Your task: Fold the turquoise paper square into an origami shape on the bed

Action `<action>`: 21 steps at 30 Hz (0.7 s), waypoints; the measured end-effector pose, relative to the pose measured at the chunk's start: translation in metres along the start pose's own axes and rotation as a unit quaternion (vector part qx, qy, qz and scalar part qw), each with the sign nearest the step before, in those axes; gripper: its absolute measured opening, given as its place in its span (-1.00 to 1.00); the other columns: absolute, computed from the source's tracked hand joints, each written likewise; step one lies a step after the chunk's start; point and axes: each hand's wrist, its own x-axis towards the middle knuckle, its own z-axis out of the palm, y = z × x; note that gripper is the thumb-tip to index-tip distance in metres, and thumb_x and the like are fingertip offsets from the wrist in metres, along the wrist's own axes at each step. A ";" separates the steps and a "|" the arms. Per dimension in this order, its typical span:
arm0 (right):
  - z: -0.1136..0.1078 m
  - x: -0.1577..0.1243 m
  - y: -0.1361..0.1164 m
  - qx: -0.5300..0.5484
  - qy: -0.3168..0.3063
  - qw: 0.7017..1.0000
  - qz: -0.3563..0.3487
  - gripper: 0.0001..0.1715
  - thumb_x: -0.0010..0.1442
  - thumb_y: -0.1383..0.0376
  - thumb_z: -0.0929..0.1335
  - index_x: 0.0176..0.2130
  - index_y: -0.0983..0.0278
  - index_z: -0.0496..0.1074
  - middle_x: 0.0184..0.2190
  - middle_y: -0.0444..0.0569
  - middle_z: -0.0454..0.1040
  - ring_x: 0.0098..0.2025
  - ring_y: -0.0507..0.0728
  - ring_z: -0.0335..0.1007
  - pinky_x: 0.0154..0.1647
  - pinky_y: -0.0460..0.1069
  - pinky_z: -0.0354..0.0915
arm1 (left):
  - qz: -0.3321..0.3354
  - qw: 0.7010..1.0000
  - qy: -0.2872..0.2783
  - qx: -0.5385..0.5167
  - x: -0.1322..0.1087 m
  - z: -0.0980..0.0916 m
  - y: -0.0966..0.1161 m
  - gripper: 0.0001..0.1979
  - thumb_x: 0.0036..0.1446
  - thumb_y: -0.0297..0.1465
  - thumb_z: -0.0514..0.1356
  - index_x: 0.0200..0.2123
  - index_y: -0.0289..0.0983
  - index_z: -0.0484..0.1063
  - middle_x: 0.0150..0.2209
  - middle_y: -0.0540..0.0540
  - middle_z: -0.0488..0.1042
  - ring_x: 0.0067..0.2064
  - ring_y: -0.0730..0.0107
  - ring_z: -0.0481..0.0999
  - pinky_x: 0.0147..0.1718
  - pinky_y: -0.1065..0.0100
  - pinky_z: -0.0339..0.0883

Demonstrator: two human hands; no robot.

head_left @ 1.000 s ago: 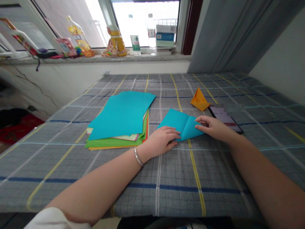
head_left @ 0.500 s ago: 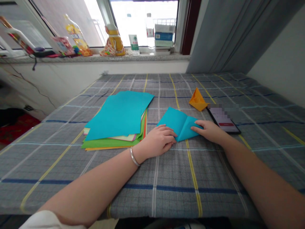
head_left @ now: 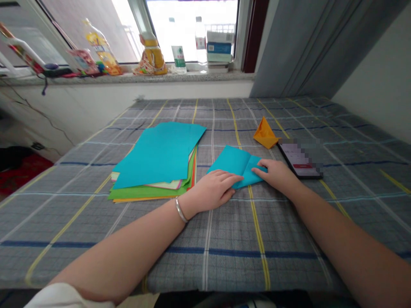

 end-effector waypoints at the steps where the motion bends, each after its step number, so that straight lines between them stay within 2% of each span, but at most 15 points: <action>1: 0.000 0.000 0.000 0.004 0.003 1.000 0.004 -0.68 0.21 0.07 0.27 -0.37 0.24 0.41 -0.34 -0.02 0.53 -0.29 0.17 0.39 -0.33 0.00 0.13 | 0.000 1.000 -0.005 0.011 0.001 0.000 0.001 -0.59 0.32 -0.33 0.02 0.20 -0.24 0.25 0.17 -0.16 0.38 0.10 0.19 0.39 0.10 0.12 0.24; 3: 0.001 0.000 0.001 0.008 0.011 1.000 0.014 -0.68 0.21 0.06 0.27 -0.36 0.24 0.42 -0.33 -0.02 0.54 -0.28 0.17 0.39 -0.32 0.00 0.13 | 0.011 0.999 -0.024 0.038 0.001 0.001 0.003 -0.53 0.32 -0.27 0.01 0.26 -0.21 0.18 0.29 -0.13 0.23 0.14 0.12 0.34 0.11 0.08 0.20; 5: 0.002 0.000 0.001 0.008 0.015 1.000 0.021 -0.67 0.20 0.05 0.28 -0.36 0.24 0.42 -0.33 -0.02 0.54 -0.29 0.17 0.40 -0.33 0.00 0.13 | 0.020 0.997 -0.048 0.052 0.000 0.002 0.003 -0.49 0.33 -0.22 -0.01 0.29 -0.22 0.14 0.32 -0.10 0.16 0.16 0.08 0.29 0.13 0.05 0.15; 9: 0.002 0.000 0.000 0.008 0.014 0.999 0.029 -0.69 0.19 0.06 0.28 -0.34 0.24 0.42 -0.32 -0.01 0.54 -0.28 0.17 0.40 -0.34 0.00 0.13 | 0.022 0.996 -0.078 0.047 -0.003 0.002 0.004 -0.43 0.33 -0.14 -0.05 0.33 -0.24 0.08 0.32 -0.11 0.16 0.21 0.08 0.22 0.16 0.07 0.07; 17: 0.001 0.000 -0.007 -0.015 0.011 0.996 0.086 -0.75 0.21 0.12 0.29 -0.20 0.22 0.40 -0.30 0.00 0.53 -0.30 0.17 0.41 -0.38 -0.02 0.11 | 0.026 0.996 -0.084 0.025 -0.005 0.004 0.004 -0.39 0.33 -0.12 -0.05 0.33 -0.30 0.04 0.34 -0.15 0.10 0.36 0.13 0.04 0.30 0.09 -0.13; 21: 0.003 0.001 -0.007 -0.014 0.025 0.997 0.078 -0.80 0.20 0.16 0.29 -0.25 0.22 0.41 -0.31 -0.02 0.53 -0.30 0.16 0.40 -0.39 -0.02 0.11 | 0.022 0.996 -0.083 0.018 -0.003 0.005 0.003 -0.38 0.32 -0.11 -0.04 0.33 -0.30 0.05 0.34 -0.15 0.10 0.36 0.12 0.05 0.31 0.08 -0.10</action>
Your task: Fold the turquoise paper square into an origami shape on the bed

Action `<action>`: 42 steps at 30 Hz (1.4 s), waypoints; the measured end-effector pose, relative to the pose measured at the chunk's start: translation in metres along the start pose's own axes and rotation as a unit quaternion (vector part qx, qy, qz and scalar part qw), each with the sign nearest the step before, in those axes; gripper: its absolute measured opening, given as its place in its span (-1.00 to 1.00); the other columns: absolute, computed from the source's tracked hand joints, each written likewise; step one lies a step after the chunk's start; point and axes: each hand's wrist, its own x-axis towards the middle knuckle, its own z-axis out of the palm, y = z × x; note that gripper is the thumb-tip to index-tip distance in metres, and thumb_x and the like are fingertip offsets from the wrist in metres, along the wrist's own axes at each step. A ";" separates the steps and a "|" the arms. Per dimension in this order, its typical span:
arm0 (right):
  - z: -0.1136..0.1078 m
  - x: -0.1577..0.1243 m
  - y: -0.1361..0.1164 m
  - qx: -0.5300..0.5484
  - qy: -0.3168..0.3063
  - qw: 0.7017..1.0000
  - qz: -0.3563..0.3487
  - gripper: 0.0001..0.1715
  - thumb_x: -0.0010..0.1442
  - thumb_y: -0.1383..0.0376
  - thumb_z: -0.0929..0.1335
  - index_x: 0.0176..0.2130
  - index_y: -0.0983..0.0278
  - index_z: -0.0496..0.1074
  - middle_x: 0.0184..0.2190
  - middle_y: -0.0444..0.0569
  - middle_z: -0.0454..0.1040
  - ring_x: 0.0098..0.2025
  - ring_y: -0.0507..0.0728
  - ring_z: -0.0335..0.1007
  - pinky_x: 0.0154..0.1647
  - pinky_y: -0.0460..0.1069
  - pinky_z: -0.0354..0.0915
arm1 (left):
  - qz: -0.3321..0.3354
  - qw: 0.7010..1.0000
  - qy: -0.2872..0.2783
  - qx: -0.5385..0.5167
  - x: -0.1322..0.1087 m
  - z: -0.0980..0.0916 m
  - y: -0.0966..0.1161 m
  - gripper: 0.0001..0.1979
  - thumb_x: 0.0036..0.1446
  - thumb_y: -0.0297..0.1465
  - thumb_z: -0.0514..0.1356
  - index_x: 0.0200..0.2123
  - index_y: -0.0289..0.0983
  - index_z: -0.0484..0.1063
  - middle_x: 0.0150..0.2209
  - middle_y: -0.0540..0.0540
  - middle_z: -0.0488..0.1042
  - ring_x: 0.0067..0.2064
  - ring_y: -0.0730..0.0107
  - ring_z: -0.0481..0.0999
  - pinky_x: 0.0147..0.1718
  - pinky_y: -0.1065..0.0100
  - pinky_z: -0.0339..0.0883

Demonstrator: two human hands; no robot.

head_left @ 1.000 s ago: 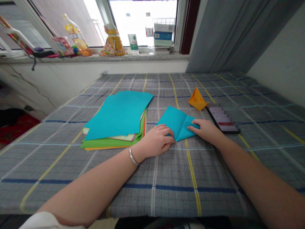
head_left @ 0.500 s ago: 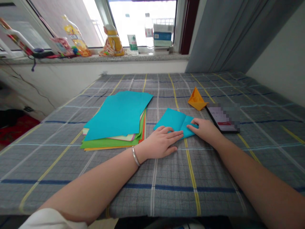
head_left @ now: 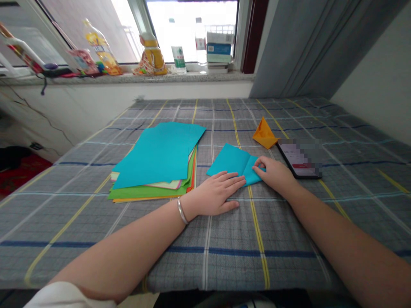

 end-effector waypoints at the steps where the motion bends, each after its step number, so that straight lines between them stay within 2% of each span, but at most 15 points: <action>1: 0.001 0.001 0.001 0.005 0.007 1.000 -0.008 -0.81 0.20 0.18 0.30 -0.25 0.22 0.42 -0.31 -0.02 0.53 -0.29 0.16 0.40 -0.37 -0.02 0.12 | 0.000 1.000 -0.001 -0.001 0.000 0.000 0.000 -0.37 0.32 -0.10 -0.04 0.33 -0.30 0.05 0.34 -0.16 0.10 0.36 0.12 0.06 0.31 0.07 -0.09; 10: 0.007 0.005 0.006 0.007 0.037 0.997 -0.065 -0.86 0.18 0.27 0.30 -0.27 0.23 0.45 -0.37 -0.03 0.49 -0.32 0.16 0.38 -0.29 0.02 0.19 | -0.030 0.999 -0.017 0.009 0.001 -0.001 0.002 -0.38 0.32 -0.06 -0.06 0.34 -0.23 0.04 0.35 -0.06 0.09 0.36 0.07 0.03 0.31 0.02 -0.09; 12: 0.008 0.006 0.008 -0.001 0.064 0.992 -0.106 -0.86 0.18 0.29 0.31 -0.30 0.26 0.47 -0.36 0.00 0.48 -0.25 0.19 0.37 -0.19 0.06 0.23 | -0.033 0.999 -0.021 0.011 0.001 -0.001 0.003 -0.37 0.32 -0.06 -0.06 0.34 -0.23 0.04 0.35 -0.06 0.08 0.37 0.06 0.03 0.30 0.01 -0.08; 15: 0.011 0.005 0.010 0.026 0.097 0.976 -0.193 -0.83 0.18 0.32 0.31 -0.30 0.25 0.53 -0.23 0.04 0.50 -0.11 0.20 0.36 -0.02 0.09 0.23 | -0.036 0.999 -0.029 0.011 0.002 -0.001 0.002 -0.36 0.32 -0.06 -0.05 0.35 -0.24 0.02 0.36 -0.05 0.06 0.37 0.06 0.02 0.31 0.01 -0.09; 18: 0.014 0.003 0.009 0.046 0.089 0.964 -0.245 -0.80 0.19 0.28 0.32 -0.27 0.20 0.57 -0.14 0.03 0.50 -0.05 0.19 0.35 0.04 0.11 0.22 | -0.039 0.999 -0.036 0.007 0.002 0.000 0.001 -0.35 0.31 -0.05 -0.05 0.35 -0.25 0.01 0.36 -0.06 0.05 0.37 0.05 0.01 0.31 0.00 -0.10; 23: 0.015 0.001 0.008 0.036 0.070 0.971 -0.226 -0.77 0.17 0.19 0.36 -0.20 0.17 0.58 -0.11 0.03 0.49 -0.02 0.22 0.35 0.06 0.15 0.22 | -0.032 0.999 -0.034 -0.011 0.003 -0.001 -0.003 -0.34 0.30 -0.08 0.01 0.34 -0.29 0.01 0.36 -0.12 0.04 0.38 0.09 -0.02 0.32 0.02 -0.11; 28: 0.014 0.001 0.009 0.038 0.069 0.973 -0.216 -0.75 0.16 0.19 0.36 -0.18 0.18 0.57 -0.10 0.03 0.47 0.00 0.23 0.33 0.09 0.15 0.22 | -0.050 0.997 -0.030 -0.043 0.001 -0.006 -0.004 -0.37 0.26 -0.18 0.12 0.29 -0.34 0.08 0.34 -0.17 0.11 0.38 0.17 0.01 0.33 0.09 -0.09; 33: 0.016 0.000 0.008 0.026 0.079 0.979 -0.186 -0.68 0.14 0.15 0.37 -0.13 0.21 0.55 -0.10 0.08 0.42 -0.01 0.25 0.33 0.07 0.15 0.26 | -0.017 0.999 -0.033 -0.026 -0.003 -0.007 -0.004 -0.50 0.30 -0.19 0.05 0.24 -0.25 0.18 0.36 -0.11 0.08 0.39 0.17 -0.04 0.34 0.06 -0.14; 39: 0.013 -0.002 0.005 0.020 0.082 0.988 -0.129 -0.55 0.09 0.10 0.40 -0.06 0.26 0.51 -0.14 0.11 0.39 -0.04 0.28 0.36 0.04 0.16 0.29 | -0.014 0.999 -0.037 0.001 -0.005 -0.006 -0.002 -0.43 0.31 -0.18 0.02 0.29 -0.31 0.08 0.36 -0.11 0.05 0.39 0.14 -0.05 0.34 0.04 -0.14; 42: 0.011 -0.003 0.003 0.017 0.075 0.991 -0.113 -0.52 0.08 0.08 0.40 -0.04 0.24 0.49 -0.13 0.10 0.38 -0.04 0.29 0.36 0.04 0.16 0.29 | -0.011 0.999 -0.039 0.012 -0.006 -0.008 0.000 -0.46 0.31 -0.18 0.02 0.27 -0.29 0.12 0.36 -0.11 0.06 0.39 0.11 -0.05 0.34 -0.01 -0.20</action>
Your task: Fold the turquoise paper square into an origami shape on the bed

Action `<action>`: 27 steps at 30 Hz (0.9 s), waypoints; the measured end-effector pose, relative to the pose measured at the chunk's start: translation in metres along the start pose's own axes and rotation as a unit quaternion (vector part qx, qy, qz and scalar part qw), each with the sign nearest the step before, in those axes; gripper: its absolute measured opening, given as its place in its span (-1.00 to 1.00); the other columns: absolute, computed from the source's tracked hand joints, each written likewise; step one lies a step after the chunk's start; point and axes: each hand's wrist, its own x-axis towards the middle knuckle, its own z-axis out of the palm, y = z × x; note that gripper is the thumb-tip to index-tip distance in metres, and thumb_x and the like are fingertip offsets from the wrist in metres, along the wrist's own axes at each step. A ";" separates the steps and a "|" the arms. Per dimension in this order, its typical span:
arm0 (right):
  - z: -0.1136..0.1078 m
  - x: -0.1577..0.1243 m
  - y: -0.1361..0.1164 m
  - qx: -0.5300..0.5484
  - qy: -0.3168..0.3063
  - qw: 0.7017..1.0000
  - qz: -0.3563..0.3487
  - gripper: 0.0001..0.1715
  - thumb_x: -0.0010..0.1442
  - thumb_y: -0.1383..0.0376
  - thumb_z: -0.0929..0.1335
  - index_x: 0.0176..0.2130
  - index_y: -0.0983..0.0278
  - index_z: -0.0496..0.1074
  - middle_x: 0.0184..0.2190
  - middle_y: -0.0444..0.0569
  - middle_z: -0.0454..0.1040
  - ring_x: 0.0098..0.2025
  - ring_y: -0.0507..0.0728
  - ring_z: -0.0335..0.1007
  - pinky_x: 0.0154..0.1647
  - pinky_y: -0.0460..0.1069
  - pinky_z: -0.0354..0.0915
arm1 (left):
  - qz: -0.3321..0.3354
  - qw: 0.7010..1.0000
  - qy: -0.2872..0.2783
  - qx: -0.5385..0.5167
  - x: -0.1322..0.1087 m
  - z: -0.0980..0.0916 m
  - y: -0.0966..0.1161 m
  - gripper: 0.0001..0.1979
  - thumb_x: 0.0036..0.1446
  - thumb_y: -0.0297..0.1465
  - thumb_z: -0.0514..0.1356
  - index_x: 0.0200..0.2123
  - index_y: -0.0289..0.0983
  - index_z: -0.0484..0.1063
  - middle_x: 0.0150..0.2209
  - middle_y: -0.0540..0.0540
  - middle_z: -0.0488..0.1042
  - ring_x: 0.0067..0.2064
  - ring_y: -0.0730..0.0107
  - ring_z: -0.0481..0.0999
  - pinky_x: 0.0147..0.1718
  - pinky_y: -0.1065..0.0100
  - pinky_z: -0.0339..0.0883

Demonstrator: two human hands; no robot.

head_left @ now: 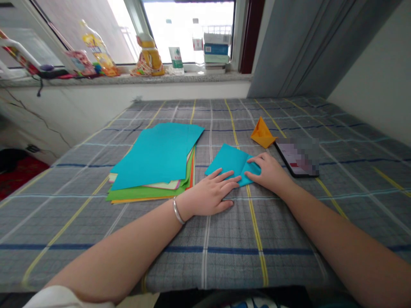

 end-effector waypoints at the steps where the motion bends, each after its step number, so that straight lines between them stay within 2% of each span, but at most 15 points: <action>1: -0.001 0.000 -0.001 -0.001 -0.004 1.000 0.003 -0.52 0.08 0.08 0.39 -0.04 0.24 0.48 -0.13 0.09 0.38 -0.04 0.28 0.36 0.04 0.16 0.28 | 0.001 1.000 -0.001 0.002 -0.001 0.000 0.000 -0.48 0.31 -0.18 0.02 0.26 -0.28 0.14 0.36 -0.10 0.05 0.39 0.11 -0.06 0.34 -0.02 -0.21; 4: -0.002 -0.001 -0.002 -0.004 -0.014 1.000 0.019 -0.53 0.08 0.06 0.38 -0.06 0.24 0.46 -0.13 0.09 0.37 -0.07 0.27 0.38 0.01 0.14 0.30 | 0.006 1.000 -0.002 0.003 -0.002 -0.001 0.000 -0.52 0.32 -0.19 0.02 0.23 -0.25 0.19 0.36 -0.09 0.06 0.40 0.10 -0.07 0.34 -0.02 -0.21; 12: -0.004 0.001 0.000 -0.020 -0.028 0.999 0.039 -0.66 0.11 0.04 0.35 -0.24 0.22 0.38 -0.23 0.04 0.42 -0.21 0.21 0.41 -0.23 0.07 0.30 | 0.012 1.000 0.002 0.002 -0.002 -0.002 0.000 -0.56 0.32 -0.18 0.02 0.18 -0.23 0.25 0.35 -0.11 0.09 0.39 0.09 -0.05 0.33 -0.01 -0.18; 18: -0.004 0.003 0.001 -0.037 -0.047 0.997 0.050 -0.66 0.11 0.02 0.35 -0.24 0.21 0.36 -0.26 0.00 0.46 -0.24 0.20 0.41 -0.31 0.04 0.25 | 0.016 1.000 0.008 0.009 0.000 -0.003 0.000 -0.62 0.31 -0.18 0.03 0.09 -0.23 0.31 0.34 -0.12 0.13 0.38 0.08 0.00 0.31 -0.02 -0.14; 24: -0.004 0.003 0.001 -0.038 -0.058 0.996 0.058 -0.65 0.11 0.02 0.35 -0.23 0.20 0.36 -0.25 0.00 0.46 -0.22 0.21 0.42 -0.31 0.03 0.23 | 0.017 1.000 0.013 -0.019 0.000 -0.004 -0.001 -0.76 0.28 -0.26 0.08 -0.07 -0.24 0.35 0.33 -0.12 0.15 0.37 0.07 0.03 0.30 -0.03 -0.08; 27: -0.005 0.003 0.000 -0.036 -0.056 0.996 0.060 -0.65 0.10 0.00 0.35 -0.24 0.19 0.35 -0.25 -0.01 0.45 -0.24 0.20 0.42 -0.35 0.02 0.21 | -0.006 0.997 0.039 -0.063 0.003 0.000 -0.004 -0.84 0.28 -0.36 0.06 -0.10 -0.24 0.35 0.28 -0.08 0.24 0.34 0.17 0.09 0.29 0.04 0.00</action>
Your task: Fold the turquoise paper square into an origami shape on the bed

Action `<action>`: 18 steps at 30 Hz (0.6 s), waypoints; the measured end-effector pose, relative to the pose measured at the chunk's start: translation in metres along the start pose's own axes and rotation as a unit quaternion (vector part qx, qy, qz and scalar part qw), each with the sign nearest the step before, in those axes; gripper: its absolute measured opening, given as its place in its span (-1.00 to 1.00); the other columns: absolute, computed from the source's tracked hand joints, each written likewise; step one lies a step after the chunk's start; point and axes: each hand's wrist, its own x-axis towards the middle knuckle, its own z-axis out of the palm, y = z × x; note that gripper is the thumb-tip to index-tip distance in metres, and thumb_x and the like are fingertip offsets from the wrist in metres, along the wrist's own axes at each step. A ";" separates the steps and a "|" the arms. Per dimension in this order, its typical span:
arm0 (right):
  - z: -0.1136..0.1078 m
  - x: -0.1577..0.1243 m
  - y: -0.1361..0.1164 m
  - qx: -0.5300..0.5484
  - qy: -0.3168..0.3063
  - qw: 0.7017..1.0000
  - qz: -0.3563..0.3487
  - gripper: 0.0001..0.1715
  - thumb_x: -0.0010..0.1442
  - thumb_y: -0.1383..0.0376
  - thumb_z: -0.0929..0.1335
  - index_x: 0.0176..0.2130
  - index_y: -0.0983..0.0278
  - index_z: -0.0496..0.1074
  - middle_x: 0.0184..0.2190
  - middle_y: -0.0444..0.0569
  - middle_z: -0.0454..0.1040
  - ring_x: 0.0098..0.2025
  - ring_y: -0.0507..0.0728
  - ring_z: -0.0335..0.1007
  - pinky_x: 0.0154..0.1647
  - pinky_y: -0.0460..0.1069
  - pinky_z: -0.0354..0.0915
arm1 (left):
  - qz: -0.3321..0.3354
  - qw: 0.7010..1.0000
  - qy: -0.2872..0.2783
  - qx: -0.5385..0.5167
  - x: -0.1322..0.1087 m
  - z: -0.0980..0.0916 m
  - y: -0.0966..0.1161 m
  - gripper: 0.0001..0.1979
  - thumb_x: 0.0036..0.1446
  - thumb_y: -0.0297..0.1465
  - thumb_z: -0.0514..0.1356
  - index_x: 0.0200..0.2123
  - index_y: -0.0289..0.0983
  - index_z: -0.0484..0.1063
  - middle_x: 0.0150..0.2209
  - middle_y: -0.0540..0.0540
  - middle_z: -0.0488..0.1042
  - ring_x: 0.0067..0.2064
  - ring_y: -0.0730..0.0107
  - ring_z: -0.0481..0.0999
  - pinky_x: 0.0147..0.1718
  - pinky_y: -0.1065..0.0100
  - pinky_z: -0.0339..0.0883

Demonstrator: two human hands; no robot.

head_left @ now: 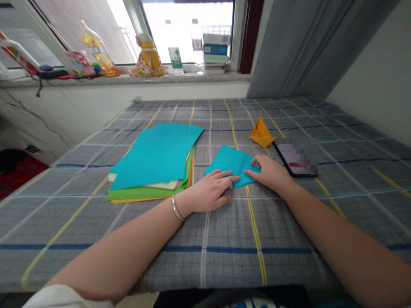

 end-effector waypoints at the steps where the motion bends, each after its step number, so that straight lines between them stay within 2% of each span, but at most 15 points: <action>1: 0.000 0.000 0.000 0.001 0.002 1.000 0.001 -0.65 0.10 0.00 0.35 -0.24 0.19 0.35 -0.26 -0.02 0.45 -0.25 0.19 0.41 -0.36 0.02 0.20 | -0.014 1.000 0.014 -0.015 0.002 0.002 -0.001 -0.82 0.29 -0.38 0.04 -0.08 -0.23 0.34 0.25 -0.07 0.28 0.32 0.22 0.15 0.27 0.08 0.04; 3: 0.000 0.000 0.000 0.001 0.004 1.000 0.002 -0.64 0.09 -0.01 0.35 -0.25 0.19 0.34 -0.26 -0.03 0.45 -0.26 0.19 0.41 -0.38 0.01 0.20 | -0.049 0.997 0.039 -0.035 0.006 0.005 -0.004 -0.73 0.31 -0.40 0.00 0.04 -0.24 0.30 0.19 -0.09 0.36 0.24 0.28 0.26 0.22 0.15 0.14; 6: 0.001 0.000 0.000 0.000 0.005 1.000 0.001 -0.63 0.10 -0.01 0.35 -0.23 0.20 0.34 -0.25 -0.02 0.45 -0.26 0.19 0.42 -0.37 0.01 0.20 | -0.084 0.995 0.051 -0.026 0.015 0.010 -0.005 -0.61 0.34 -0.38 -0.05 0.20 -0.25 0.22 0.20 -0.09 0.35 0.21 0.28 0.29 0.21 0.16 0.13; 11: 0.003 -0.001 0.001 0.000 0.021 1.000 -0.011 -0.64 0.11 -0.01 0.33 -0.25 0.20 0.35 -0.27 -0.02 0.46 -0.28 0.18 0.41 -0.39 0.00 0.19 | -0.102 0.993 0.050 0.036 0.031 0.018 -0.004 -0.58 0.37 -0.28 -0.12 0.22 -0.13 0.25 0.29 0.00 0.24 0.25 0.16 0.20 0.20 0.02 0.08; 18: 0.003 -0.002 0.000 0.002 0.017 1.000 -0.004 -0.65 0.13 0.00 0.33 -0.23 0.20 0.35 -0.25 -0.01 0.45 -0.25 0.18 0.42 -0.36 0.01 0.21 | -0.106 0.990 0.063 0.071 0.044 0.023 0.000 -0.52 0.36 -0.22 -0.09 0.24 -0.32 0.16 0.29 -0.21 0.19 0.30 0.13 0.14 0.23 0.04 0.03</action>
